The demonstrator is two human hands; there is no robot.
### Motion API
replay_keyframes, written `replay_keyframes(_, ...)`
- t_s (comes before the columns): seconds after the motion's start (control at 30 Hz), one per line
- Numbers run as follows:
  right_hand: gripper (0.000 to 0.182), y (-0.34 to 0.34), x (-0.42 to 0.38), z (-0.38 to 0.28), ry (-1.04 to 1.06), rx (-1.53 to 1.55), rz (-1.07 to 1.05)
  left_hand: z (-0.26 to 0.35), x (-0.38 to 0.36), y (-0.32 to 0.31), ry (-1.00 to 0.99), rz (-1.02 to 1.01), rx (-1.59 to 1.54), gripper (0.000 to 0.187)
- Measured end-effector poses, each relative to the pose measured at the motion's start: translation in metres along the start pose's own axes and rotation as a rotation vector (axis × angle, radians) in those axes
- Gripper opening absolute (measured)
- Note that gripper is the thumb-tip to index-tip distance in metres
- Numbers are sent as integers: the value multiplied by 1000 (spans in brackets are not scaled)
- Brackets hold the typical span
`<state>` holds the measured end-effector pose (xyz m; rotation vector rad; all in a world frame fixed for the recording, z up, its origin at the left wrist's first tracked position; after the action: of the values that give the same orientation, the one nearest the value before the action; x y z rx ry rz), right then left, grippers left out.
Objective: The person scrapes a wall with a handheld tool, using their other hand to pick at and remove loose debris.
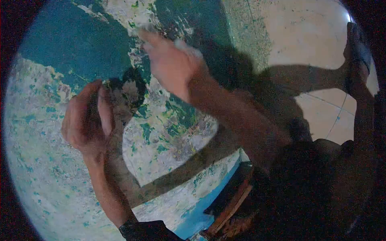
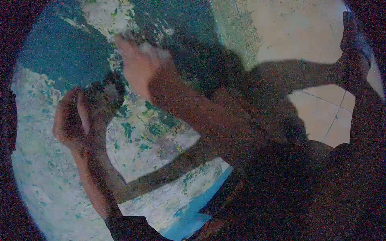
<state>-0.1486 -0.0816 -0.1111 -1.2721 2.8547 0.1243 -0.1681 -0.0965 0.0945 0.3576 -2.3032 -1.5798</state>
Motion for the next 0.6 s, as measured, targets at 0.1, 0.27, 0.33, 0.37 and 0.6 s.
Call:
replay_keyframes(0.1, 49, 15, 8, -2, -49, 12, -46, -4, 2, -1, -70, -13, -50, 12)
replay_keyframes(0.27, 53, 18, 27, -2, -38, 13, -1, -5, 1, -1, -79, -14, -40, 14)
replay_keyframes(0.33, 54, 24, 19, -6, 11, 14, 125, -9, -1, -2, -77, -7, -41, 14)
replay_keyframes(0.37, 54, 22, -1, -10, 14, 47, 184, -8, -1, -1, -80, -17, -44, 14)
replay_keyframes(0.6, 47, 20, 53, -3, 0, 111, 165, -4, 0, -1, -69, -13, 4, 16)
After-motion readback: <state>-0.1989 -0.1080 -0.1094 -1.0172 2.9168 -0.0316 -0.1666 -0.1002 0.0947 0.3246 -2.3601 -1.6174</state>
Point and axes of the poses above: each hand's wrist, its own x-axis towards the middle knuckle, its own y-axis out of the back of the hand, z = x × y, the point moved 10 cm from there along x, towards the middle knuckle, and after that the axes turned 9 degrees about z, right-handed, at the moved point
